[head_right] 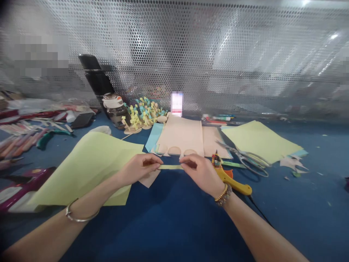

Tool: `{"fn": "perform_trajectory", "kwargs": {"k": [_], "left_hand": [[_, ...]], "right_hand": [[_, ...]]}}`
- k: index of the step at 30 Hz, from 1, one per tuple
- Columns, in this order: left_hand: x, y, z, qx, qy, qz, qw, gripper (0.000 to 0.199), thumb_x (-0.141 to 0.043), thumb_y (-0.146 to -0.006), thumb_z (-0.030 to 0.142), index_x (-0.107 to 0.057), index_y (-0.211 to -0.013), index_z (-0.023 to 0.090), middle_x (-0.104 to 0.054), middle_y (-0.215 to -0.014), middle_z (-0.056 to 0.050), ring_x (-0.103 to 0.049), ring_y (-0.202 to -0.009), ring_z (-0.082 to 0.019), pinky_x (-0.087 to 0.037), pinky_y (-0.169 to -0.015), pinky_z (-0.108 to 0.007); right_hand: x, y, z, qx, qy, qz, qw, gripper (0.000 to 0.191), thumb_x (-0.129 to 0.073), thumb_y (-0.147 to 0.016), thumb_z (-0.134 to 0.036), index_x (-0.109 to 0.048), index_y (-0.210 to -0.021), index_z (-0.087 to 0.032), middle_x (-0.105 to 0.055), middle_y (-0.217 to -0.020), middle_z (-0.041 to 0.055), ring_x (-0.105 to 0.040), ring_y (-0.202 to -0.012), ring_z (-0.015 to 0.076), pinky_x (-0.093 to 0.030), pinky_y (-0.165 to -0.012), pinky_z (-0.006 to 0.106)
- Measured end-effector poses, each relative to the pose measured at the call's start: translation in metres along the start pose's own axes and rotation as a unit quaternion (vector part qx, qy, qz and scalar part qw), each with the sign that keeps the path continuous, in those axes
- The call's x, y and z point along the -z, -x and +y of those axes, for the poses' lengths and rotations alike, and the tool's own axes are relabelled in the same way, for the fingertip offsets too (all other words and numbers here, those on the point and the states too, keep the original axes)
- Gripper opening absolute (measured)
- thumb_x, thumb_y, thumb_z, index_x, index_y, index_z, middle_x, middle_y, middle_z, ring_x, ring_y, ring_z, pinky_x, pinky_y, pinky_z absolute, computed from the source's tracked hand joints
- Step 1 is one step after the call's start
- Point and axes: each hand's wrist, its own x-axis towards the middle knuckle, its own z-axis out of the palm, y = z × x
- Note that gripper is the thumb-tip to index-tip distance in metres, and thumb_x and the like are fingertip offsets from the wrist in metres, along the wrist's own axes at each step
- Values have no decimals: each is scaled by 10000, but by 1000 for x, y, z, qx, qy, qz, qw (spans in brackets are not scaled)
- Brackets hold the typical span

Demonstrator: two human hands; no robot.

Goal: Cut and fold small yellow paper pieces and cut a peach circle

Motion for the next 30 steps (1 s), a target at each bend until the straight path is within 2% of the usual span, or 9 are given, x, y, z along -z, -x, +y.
{"fn": "perform_trajectory", "kwargs": {"k": [5,8,12,14,16,19,22,26,30], "left_hand": [[1,4,4,41,63,-65,995,272,-614,-787,291,-668,-1038,198,-735,-832,-54,-685,-774,-182,-514,-743,-298],[1,5,7,68,53,-88,992,229,-632,-771,314,-698,-953,192,-745,-837,-63,-687,-762,-191,-520,-685,-287],[-2,5,9,90,111,-31,989,185,-663,-763,364,-689,-796,184,-741,-816,-61,-674,-738,-178,-510,-672,-278],[-4,4,11,125,228,14,965,189,-697,-748,357,-656,-819,186,-740,-862,-56,-671,-754,-164,-514,-722,-293],[-7,3,14,151,338,47,928,205,-731,-728,324,-626,-838,187,-733,-919,-54,-668,-789,-154,-513,-744,-294],[-14,3,21,170,419,83,888,210,-761,-704,272,-617,-818,171,-719,-969,-55,-655,-812,-132,-496,-731,-247],[-24,4,31,207,447,107,864,220,-788,-670,260,-643,-800,159,-699,-907,-24,-599,-680,-70,-464,-642,-195],[-37,7,37,226,471,104,846,193,-789,-669,260,-647,-762,168,-634,-726,26,-557,-618,-53,-426,-582,-178],[-43,11,31,212,484,84,845,171,-778,-684,247,-644,-741,157,-662,-772,7,-536,-591,-43,-428,-599,-181]], "right_hand": [[1,0,-2,-19,-76,75,994,162,-603,-834,-315,-658,-923,-192,-698,-866,51,-665,-695,168,-574,-645,323],[2,0,-4,-41,-104,109,988,191,-622,-824,-340,-649,-922,-178,-659,-770,32,-642,-586,140,-577,-590,305],[0,-2,-4,-37,-215,180,959,305,-605,-838,-367,-559,-1091,-203,-590,-897,28,-651,-665,135,-574,-533,266],[-4,-2,-5,-47,-260,199,944,332,-583,-851,-381,-505,-1131,-220,-550,-948,25,-641,-675,126,-565,-502,250],[-10,-1,-7,-54,-267,176,946,300,-580,-852,-376,-498,-1093,-217,-532,-917,11,-627,-630,113,-555,-484,243],[-19,4,-12,-13,-193,110,975,219,-597,-843,-300,-515,-1027,-214,-539,-865,2,-612,-592,111,-548,-504,253],[-24,11,-16,98,-52,75,991,201,-575,-847,-195,-558,-1043,-236,-570,-948,40,-616,-653,125,-563,-578,277],[-22,14,-15,217,116,62,967,243,-520,-882,-146,-624,-1067,-264,-591,-981,58,-633,-752,145,-567,-659,292],[-17,14,-11,265,170,63,947,195,-513,-902,-175,-675,-973,-259,-613,-957,51,-628,-769,130,-556,-674,260]]}}
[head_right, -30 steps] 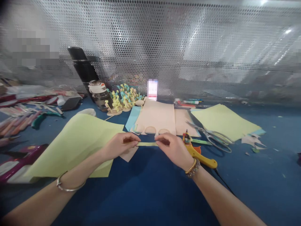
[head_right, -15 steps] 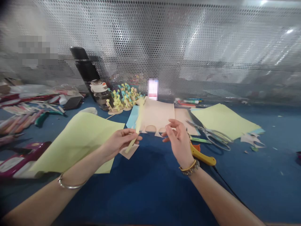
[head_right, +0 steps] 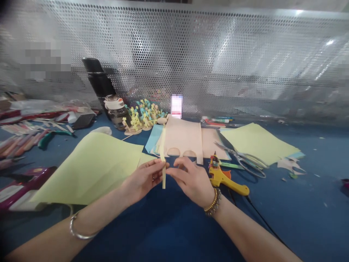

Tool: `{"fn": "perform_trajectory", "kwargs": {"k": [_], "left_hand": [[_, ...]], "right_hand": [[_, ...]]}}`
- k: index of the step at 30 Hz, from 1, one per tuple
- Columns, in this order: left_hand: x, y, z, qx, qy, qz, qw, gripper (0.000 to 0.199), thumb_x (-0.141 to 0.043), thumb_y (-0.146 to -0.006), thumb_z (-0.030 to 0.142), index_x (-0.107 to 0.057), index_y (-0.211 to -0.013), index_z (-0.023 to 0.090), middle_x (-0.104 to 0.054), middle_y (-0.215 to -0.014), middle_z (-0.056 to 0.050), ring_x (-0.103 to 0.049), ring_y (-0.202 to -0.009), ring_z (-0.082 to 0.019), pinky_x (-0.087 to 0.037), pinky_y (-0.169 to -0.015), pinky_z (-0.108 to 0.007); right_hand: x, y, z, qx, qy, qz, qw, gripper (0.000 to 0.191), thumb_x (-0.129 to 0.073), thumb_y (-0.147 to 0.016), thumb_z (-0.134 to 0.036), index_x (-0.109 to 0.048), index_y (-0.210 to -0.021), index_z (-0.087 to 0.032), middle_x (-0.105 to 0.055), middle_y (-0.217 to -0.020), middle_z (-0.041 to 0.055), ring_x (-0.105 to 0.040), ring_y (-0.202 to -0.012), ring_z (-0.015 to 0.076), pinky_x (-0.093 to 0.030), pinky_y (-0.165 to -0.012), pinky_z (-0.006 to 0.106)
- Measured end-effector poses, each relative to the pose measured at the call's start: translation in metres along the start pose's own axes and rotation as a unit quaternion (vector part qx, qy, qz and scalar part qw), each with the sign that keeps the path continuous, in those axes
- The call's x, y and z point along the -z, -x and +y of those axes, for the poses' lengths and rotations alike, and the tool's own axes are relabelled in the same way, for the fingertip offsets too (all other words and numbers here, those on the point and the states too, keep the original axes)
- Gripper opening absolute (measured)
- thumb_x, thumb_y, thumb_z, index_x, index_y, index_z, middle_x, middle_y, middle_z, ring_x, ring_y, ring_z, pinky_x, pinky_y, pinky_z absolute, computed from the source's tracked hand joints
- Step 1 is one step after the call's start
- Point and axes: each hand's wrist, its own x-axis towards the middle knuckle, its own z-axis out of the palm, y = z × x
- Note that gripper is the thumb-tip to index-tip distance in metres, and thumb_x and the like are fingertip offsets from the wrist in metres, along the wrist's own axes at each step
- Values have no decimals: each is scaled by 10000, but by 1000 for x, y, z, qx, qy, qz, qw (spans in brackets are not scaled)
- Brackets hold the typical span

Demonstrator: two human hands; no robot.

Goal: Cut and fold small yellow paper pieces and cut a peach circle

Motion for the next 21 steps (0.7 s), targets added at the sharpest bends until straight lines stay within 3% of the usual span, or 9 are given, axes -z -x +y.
{"fn": "perform_trajectory", "kwargs": {"k": [5,8,11,15,17,19,21], "left_hand": [[6,1,-5,-5,-13,-32,999,194,-783,-674,274,-648,-748,156,-678,-767,-1,-544,-586,-49,-421,-597,-183],[5,5,-7,4,-28,-48,998,214,-783,-669,276,-632,-756,152,-668,-724,1,-570,-614,-70,-421,-610,-192],[1,10,-8,10,-44,-60,997,244,-778,-667,289,-608,-780,155,-665,-723,3,-567,-597,-78,-417,-602,-207],[-2,12,-8,-2,-100,-33,994,397,-765,-669,289,-579,-1003,182,-679,-745,-5,-599,-638,-106,-437,-630,-222],[-1,12,-8,-30,-131,-15,991,517,-728,-705,300,-514,-1164,194,-672,-765,-8,-619,-680,-130,-466,-671,-249],[0,11,-7,-76,-165,-2,983,611,-667,-757,310,-400,-1299,221,-672,-940,-50,-638,-781,-165,-493,-724,-298],[3,12,-6,-155,-230,6,961,608,-608,-798,304,-350,-1347,267,-589,-1201,-87,-610,-977,-202,-488,-818,-344]], "right_hand": [[3,-2,-7,60,62,1,996,232,-514,-880,-126,-673,-979,-264,-645,-940,41,-622,-734,113,-523,-640,224],[6,-3,-16,106,81,20,991,202,-537,-872,-140,-676,-943,-268,-672,-829,15,-627,-696,113,-496,-618,217],[5,-1,-23,141,96,-2,985,197,-558,-869,-166,-674,-935,-312,-684,-753,-27,-612,-617,106,-460,-572,226],[2,2,-27,80,42,-10,996,120,-581,-866,-219,-640,-765,-248,-655,-663,-37,-591,-544,96,-445,-520,226],[3,2,-26,56,-22,-10,998,110,-570,-870,-199,-631,-785,-233,-655,-698,-20,-612,-589,102,-479,-554,222],[6,1,-25,27,-102,2,994,114,-561,-860,-145,-634,-847,-233,-664,-792,7,-641,-694,120,-520,-631,235],[9,-1,-24,-55,-195,28,979,131,-569,-843,-121,-628,-872,-234,-660,-857,23,-655,-771,140,-548,-662,254]]}}
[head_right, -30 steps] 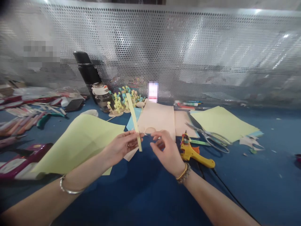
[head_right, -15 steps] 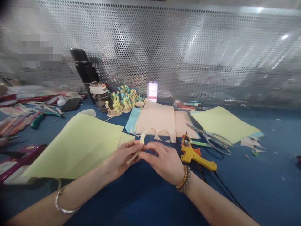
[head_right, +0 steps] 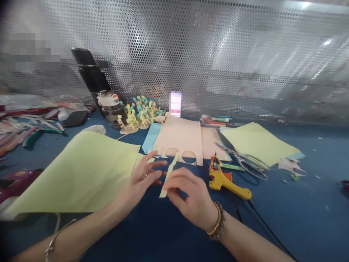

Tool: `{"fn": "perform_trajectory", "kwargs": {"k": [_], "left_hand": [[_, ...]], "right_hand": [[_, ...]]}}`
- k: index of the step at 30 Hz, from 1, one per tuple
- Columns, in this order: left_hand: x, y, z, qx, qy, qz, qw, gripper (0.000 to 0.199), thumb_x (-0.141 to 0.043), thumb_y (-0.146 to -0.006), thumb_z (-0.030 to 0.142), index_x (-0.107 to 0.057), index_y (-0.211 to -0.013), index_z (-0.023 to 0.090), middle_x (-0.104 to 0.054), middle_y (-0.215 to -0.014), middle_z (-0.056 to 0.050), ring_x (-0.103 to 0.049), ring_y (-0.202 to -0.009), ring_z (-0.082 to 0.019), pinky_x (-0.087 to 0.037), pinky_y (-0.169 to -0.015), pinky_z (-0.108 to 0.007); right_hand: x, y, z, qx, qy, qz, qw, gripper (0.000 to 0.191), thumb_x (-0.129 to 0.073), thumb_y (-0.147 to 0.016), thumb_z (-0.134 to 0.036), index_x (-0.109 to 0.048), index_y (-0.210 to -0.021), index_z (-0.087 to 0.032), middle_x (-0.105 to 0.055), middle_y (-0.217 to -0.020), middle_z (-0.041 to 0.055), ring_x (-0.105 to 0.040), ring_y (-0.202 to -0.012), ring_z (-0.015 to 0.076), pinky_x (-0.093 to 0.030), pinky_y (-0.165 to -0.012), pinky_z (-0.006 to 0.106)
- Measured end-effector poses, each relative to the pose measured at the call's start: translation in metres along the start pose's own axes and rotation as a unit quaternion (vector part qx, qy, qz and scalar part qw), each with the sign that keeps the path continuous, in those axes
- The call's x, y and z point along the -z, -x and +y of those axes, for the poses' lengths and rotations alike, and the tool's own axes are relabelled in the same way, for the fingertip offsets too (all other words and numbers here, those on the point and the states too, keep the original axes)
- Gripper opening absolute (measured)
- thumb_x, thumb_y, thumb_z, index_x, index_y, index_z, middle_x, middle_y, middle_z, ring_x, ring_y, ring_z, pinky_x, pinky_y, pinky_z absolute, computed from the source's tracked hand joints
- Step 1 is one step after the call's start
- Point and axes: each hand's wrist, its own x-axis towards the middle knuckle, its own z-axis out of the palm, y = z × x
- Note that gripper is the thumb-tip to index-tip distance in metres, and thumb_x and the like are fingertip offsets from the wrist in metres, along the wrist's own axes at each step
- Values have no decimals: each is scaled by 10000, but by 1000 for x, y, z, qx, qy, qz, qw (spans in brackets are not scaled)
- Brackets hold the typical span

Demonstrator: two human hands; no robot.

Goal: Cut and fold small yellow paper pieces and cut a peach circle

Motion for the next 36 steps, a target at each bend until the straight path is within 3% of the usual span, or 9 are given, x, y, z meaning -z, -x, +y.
{"fn": "perform_trajectory", "kwargs": {"k": [2,4,9,12,14,18,25,32,36], "left_hand": [[2,2,1,-101,-95,-11,990,498,-577,-824,301,-441,-1304,298,-485,-1354,-63,-494,-1187,-226,-417,-956,-367],[2,4,3,-163,-166,-52,971,370,-586,-832,333,-562,-1200,307,-529,-1322,-32,-445,-1244,-229,-345,-1026,-359],[-2,5,7,-86,-166,-95,978,215,-605,-827,391,-668,-979,252,-706,-782,-11,-636,-754,-172,-446,-727,-286],[-3,3,9,-58,-106,-76,990,195,-587,-834,379,-672,-786,209,-678,-631,-10,-594,-619,-143,-416,-619,-255],[-3,2,10,-43,-72,-62,995,204,-601,-820,370,-662,-722,201,-674,-602,-13,-574,-583,-132,-398,-582,-244],[-3,3,12,-24,-19,-77,997,189,-633,-800,360,-666,-728,188,-673,-605,-12,-590,-592,-121,-426,-594,-231],[-5,7,13,27,52,-132,990,226,-638,-810,360,-633,-848,137,-680,-628,-11,-623,-548,-107,-478,-576,-227],[-3,4,11,-2,33,-97,995,195,-698,-760,315,-614,-773,140,-670,-652,4,-620,-545,-88,-447,-556,-200],[-1,3,10,-45,-24,-54,997,207,-669,-783,355,-661,-788,148,-652,-662,2,-608,-556,-91,-399,-501,-190]], "right_hand": [[1,-2,0,-119,-94,43,987,81,-597,-836,-157,-616,-855,-234,-657,-833,15,-666,-720,139,-569,-608,252],[-1,-4,1,-211,-167,64,961,29,-620,-832,-208,-603,-836,-232,-660,-762,-6,-660,-599,120,-568,-521,229],[-4,-5,2,-268,-234,90,930,167,-641,-813,-252,-548,-950,-236,-682,-746,-6,-658,-545,127,-562,-446,224],[1,-3,5,-212,-181,125,952,316,-577,-857,-212,-472,-1151,-258,-671,-964,44,-670,-611,135,-582,-481,256],[7,-2,9,-123,-69,145,979,388,-567,-849,-139,-482,-1197,-287,-615,-1118,65,-678,-750,159,-601,-561,287],[17,-1,18,53,144,95,984,454,-617,-785,-34,-591,-1132,-324,-551,-1227,51,-639,-947,195,-594,-758,361],[21,-5,21,95,188,113,971,231,-648,-783,-37,-665,-943,-203,-635,-1037,67,-641,-897,160,-555,-784,296],[13,-10,12,-86,72,68,991,69,-612,-842,-149,-662,-862,-192,-682,-814,22,-633,-743,122,-528,-683,240],[5,-9,6,-217,-38,19,975,73,-623,-835,-261,-674,-818,-211,-691,-777,3,-636,-702,128,-523,-648,241]]}}
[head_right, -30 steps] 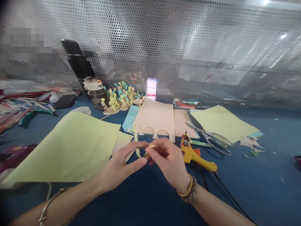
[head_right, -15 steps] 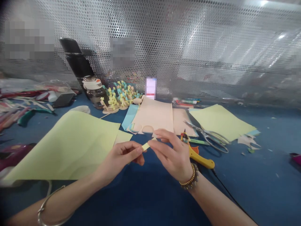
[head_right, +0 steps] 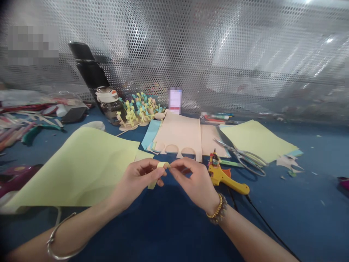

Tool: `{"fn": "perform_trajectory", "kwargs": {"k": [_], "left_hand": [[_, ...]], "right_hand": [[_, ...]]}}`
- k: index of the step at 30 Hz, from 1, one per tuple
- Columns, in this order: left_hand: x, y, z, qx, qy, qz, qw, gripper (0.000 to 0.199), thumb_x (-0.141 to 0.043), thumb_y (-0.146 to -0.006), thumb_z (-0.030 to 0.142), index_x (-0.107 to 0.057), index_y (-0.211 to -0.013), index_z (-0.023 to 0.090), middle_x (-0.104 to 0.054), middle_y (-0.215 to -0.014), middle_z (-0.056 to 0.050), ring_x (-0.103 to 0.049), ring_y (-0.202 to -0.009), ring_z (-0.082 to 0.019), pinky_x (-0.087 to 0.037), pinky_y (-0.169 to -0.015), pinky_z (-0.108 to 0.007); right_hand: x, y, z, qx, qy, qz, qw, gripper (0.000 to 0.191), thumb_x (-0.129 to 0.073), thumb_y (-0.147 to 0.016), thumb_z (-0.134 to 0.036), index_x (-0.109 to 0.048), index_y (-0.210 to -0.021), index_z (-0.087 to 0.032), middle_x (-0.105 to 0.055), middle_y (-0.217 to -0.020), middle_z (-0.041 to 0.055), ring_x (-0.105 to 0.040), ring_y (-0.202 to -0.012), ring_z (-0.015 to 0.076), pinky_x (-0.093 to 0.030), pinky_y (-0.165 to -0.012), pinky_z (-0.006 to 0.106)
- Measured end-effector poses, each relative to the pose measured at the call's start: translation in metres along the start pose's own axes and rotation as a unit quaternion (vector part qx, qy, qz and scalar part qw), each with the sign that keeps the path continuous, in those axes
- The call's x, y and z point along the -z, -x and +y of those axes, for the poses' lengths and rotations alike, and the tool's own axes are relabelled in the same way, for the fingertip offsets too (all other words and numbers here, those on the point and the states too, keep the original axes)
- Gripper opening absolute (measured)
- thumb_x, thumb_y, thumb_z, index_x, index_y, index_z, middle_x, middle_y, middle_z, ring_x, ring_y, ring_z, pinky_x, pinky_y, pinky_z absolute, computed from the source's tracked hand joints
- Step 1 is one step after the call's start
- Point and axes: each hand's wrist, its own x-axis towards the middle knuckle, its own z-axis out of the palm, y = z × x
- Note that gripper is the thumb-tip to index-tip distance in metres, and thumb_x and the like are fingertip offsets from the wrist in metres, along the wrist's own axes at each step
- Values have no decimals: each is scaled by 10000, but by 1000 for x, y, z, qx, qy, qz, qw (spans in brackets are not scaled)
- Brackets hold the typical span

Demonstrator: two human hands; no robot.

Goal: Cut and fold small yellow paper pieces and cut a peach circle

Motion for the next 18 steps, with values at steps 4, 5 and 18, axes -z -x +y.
{"fn": "perform_trajectory", "kwargs": {"k": [4,5,18], "left_hand": [[0,1,0,-46,-48,16,998,203,-632,-817,353,-689,-856,162,-621,-595,15,-580,-553,-86,-407,-517,-187],[0,1,0,-55,-53,17,997,199,-617,-830,344,-689,-864,162,-618,-603,16,-576,-555,-81,-413,-528,-185],[-2,3,-4,-50,-15,39,998,158,-637,-821,313,-563,-803,174,-622,-621,32,-624,-566,-86,-488,-546,-176]], "right_hand": [[-3,2,-1,-83,-86,-32,992,133,-636,-815,-331,-663,-796,-203,-668,-697,-2,-619,-642,129,-499,-575,234],[-3,2,-1,-93,-106,-37,989,140,-632,-816,-337,-658,-796,-201,-660,-683,-6,-613,-631,124,-495,-571,230],[-5,2,-4,-137,-118,-30,983,168,-622,-794,-336,-622,-743,-176,-612,-652,-2,-565,-583,125,-446,-523,244]]}}
